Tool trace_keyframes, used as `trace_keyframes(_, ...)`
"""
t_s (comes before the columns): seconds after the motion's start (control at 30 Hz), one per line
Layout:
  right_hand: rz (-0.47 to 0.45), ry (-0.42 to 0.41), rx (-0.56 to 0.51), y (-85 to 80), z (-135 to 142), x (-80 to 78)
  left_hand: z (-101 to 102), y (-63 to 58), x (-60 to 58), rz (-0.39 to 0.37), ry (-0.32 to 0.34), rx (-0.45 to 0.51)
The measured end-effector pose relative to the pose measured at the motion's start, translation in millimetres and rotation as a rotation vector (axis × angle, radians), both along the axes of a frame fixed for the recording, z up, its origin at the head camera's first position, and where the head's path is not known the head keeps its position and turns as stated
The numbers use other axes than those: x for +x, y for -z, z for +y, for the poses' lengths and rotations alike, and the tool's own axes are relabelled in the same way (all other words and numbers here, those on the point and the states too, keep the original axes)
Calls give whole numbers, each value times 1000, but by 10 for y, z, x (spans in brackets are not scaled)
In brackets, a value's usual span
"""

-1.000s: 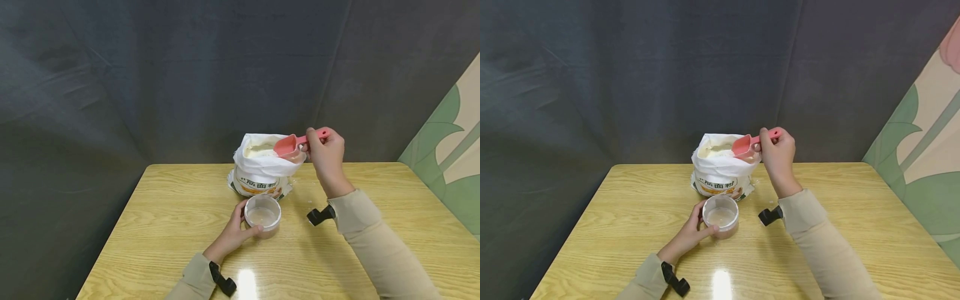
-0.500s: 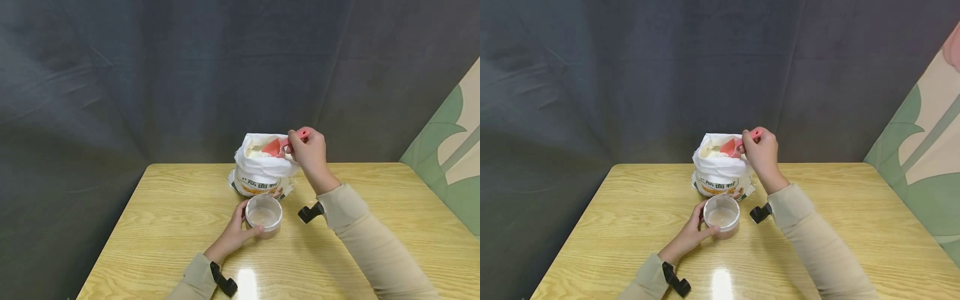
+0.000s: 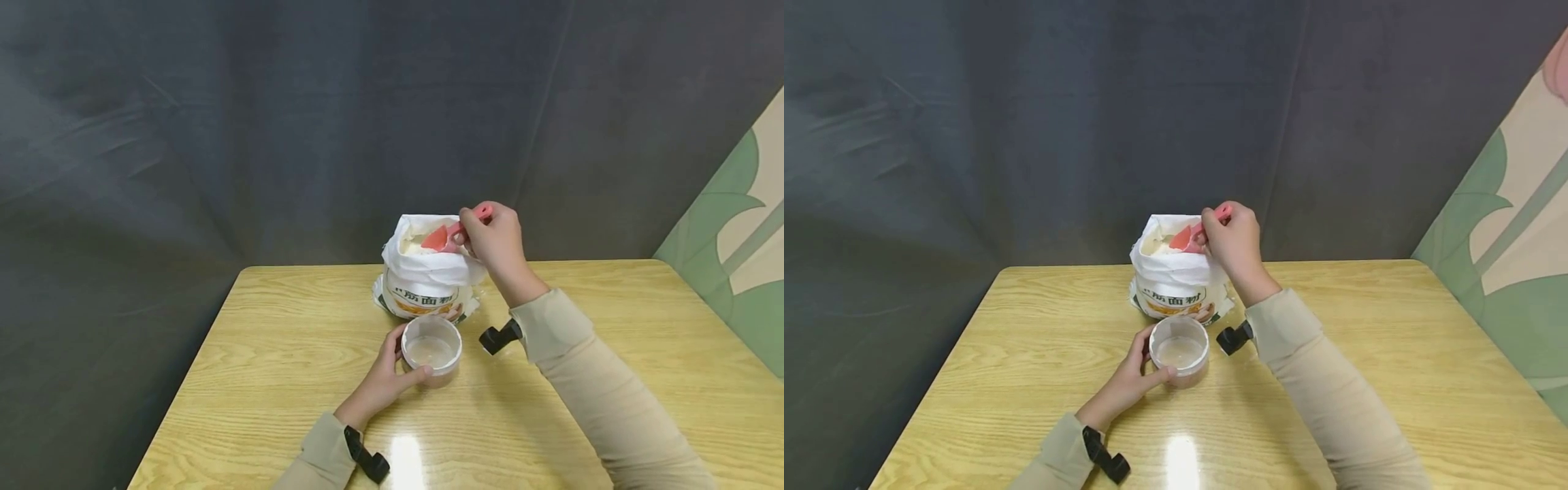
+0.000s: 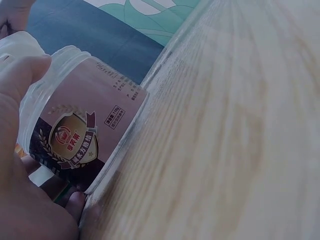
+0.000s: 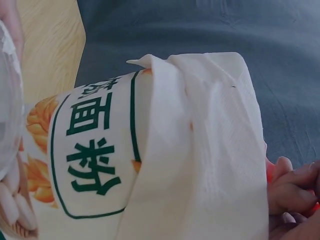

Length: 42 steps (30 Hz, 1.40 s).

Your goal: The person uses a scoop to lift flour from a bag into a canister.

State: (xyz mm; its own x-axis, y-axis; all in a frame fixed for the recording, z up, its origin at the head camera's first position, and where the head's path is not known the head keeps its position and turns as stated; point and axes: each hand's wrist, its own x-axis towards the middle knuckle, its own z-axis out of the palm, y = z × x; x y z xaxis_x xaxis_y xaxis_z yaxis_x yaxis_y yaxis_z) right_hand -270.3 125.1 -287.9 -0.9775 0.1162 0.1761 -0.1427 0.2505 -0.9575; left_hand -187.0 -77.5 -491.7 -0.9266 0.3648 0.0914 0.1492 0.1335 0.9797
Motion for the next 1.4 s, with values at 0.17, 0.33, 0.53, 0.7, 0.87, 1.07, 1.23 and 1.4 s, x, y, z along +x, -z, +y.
trace_keyframes(0.17, -23, 13, -76, -17, -11, -3, -6, -6, 6, -1, 2, -4)
trace_keyframes(0.33, -16, 40, -160, -22, 19, 3, 7, -15, 8, 1, 9, -2)
trace_keyframes(0.53, -11, 48, -292, -23, 80, 9, 27, -18, 13, -12, 12, -1)
trace_keyframes(0.7, 3, 50, -400, -9, 122, 24, 33, -19, 17, -16, 13, -6)
trace_keyframes(0.87, 27, 49, -479, -5, 140, 33, 31, -26, 21, -11, 9, -7)
trace_keyframes(1.07, 45, 42, -538, -1, 180, 69, 34, -15, 15, -9, 10, -5)
trace_keyframes(1.23, 68, 49, -578, -20, 222, 110, 28, -6, 10, -7, 9, -8)
trace_keyframes(1.4, 70, 83, -587, -51, 276, 149, 27, 8, 8, 0, 9, -12)
